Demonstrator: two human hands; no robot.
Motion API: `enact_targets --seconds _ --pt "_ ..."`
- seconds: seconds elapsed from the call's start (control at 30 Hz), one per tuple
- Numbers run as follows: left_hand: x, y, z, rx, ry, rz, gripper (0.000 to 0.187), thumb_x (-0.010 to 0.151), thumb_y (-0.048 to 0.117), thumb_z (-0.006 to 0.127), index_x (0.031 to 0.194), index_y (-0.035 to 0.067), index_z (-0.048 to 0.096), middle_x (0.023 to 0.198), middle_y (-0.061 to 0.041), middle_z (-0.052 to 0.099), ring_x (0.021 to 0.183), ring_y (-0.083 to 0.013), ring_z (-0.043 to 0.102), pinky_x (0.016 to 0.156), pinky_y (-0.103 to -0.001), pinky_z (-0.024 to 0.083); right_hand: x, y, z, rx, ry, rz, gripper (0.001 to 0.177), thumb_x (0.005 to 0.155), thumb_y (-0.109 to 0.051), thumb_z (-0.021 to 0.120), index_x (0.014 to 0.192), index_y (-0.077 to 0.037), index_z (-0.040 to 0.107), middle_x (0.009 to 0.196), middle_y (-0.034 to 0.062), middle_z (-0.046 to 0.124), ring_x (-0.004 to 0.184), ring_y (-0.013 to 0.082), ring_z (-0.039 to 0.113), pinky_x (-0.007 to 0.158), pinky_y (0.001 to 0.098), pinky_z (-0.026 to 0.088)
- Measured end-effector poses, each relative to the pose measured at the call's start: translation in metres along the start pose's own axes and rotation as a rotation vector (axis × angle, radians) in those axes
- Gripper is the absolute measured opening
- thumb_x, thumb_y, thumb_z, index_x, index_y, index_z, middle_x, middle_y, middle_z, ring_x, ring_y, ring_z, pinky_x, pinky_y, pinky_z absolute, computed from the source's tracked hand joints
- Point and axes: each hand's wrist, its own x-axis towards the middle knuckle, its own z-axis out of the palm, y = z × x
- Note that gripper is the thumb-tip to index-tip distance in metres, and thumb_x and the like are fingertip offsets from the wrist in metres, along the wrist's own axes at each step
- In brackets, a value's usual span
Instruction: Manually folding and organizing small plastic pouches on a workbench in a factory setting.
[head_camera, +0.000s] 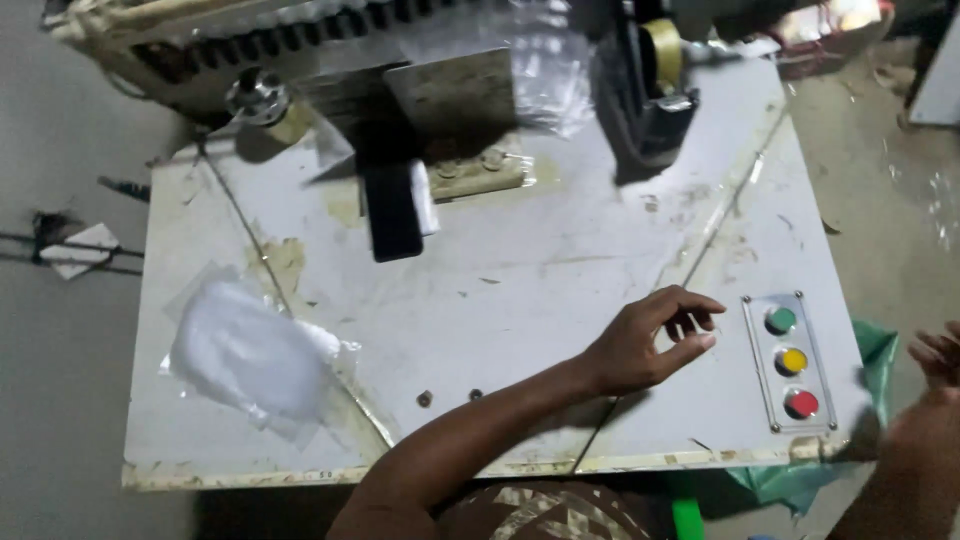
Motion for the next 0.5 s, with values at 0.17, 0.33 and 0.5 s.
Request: enact_targets --seconds 0.17,0.33,0.5 --pt "-0.025 0.037 -0.123 0.231 0.131 0.060 0.020 0.102 0.016 0.065 0.120 0.009 0.065 0.108 -0.008 0.065 0.094 -0.0186 0.065 0.081 -0.030 0.054 0.008 -0.190 0.165 0.498 -0.184 0.263 0.027 0.111 -0.005 0.047 0.137 -0.001 0.053 0.125 0.0182 0.063 0.109 0.0312 0.067 0.099 0.0386 0.061" --pt "-0.049 -0.002 -0.200 0.219 0.494 -0.099 0.028 0.101 0.026 0.069 0.121 0.007 0.069 0.094 -0.010 0.071 0.089 -0.0255 0.072 0.082 -0.036 0.059 0.068 -0.142 0.305 1.206 -0.503 0.674 0.087 0.110 -0.040 0.079 0.157 0.003 0.020 0.161 0.0326 0.032 0.151 0.0479 0.033 0.126 0.0558 0.033" --pt "-0.052 0.065 -0.225 0.410 0.476 -0.564 0.043 0.099 0.061 0.045 0.128 0.035 0.062 0.109 0.006 0.075 0.092 -0.0275 0.076 0.088 -0.046 0.056 0.151 -0.156 0.400 1.286 -0.322 0.970 0.132 0.078 -0.059 0.090 0.154 0.012 0.009 0.148 0.0357 0.029 0.145 0.0490 0.028 0.123 0.0631 0.019"
